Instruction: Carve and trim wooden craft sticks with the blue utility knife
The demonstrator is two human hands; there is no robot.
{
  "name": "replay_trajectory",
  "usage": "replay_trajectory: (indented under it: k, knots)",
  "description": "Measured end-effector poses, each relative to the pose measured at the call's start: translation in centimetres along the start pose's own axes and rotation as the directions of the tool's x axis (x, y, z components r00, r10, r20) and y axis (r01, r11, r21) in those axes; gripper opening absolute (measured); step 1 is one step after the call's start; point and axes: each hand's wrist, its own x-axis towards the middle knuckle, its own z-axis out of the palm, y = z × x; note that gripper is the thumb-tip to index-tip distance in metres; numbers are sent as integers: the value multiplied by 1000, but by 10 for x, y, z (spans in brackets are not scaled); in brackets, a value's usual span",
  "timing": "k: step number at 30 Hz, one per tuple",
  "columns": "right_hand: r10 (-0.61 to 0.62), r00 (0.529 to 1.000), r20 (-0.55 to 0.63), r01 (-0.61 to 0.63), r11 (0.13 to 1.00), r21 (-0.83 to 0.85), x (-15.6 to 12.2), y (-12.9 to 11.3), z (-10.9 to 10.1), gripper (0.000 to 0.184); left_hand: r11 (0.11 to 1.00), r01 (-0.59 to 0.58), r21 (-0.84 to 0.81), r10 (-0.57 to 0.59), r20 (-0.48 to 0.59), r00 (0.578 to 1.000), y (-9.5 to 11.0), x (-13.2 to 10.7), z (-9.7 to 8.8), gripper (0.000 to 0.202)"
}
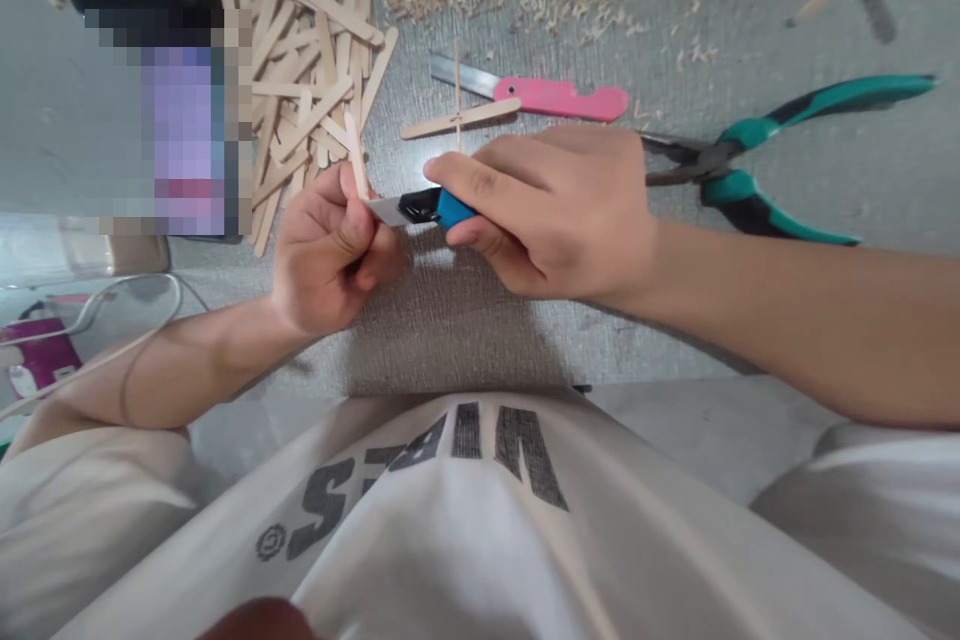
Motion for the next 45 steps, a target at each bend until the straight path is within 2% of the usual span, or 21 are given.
replay_trajectory:
  k: [7,10,14,17,21,25,28,33,38,40,45]
  knots:
    - [-25,998,-63,22,999,-38,3,-1,-1,68,1000,13,4,-13,12,1000,-2,1,-3,54]
    - [-29,999,-18,28,997,-68,5,-3,-4,73,1000,19,0,-19,-7,1000,-3,0,-1,52]
    - [34,996,79,-30,998,-49,4,-4,-5,80,1000,20,-17,-21,-55,998,-5,-1,1,51]
    - [-13,1000,25,14,999,-43,4,-2,-4,71,998,60,-11,-60,-62,996,-3,-1,0,51]
    - [-141,989,-45,138,988,-64,9,-3,-8,54,997,73,-27,-73,32,997,3,3,0,57]
    - [-176,982,-75,174,984,-34,19,-9,-15,42,997,53,-47,-46,142,989,5,5,-1,59]
    - [-213,973,-86,212,977,-19,21,-13,-16,38,995,93,-23,-87,186,979,7,1,-4,57]
    - [-197,978,-67,197,980,-7,16,-17,-13,42,992,123,-36,-109,267,958,6,-4,-3,61]
    - [-135,991,-18,135,991,-10,10,-22,-11,47,997,32,-66,-16,225,974,-1,-1,1,70]
    - [-134,989,-62,134,991,1,10,-23,-10,44,997,14,-76,2,206,979,-3,0,2,68]
    - [-166,966,-200,156,986,-64,13,-18,-2,42,995,88,-52,-83,96,992,-2,-2,2,62]
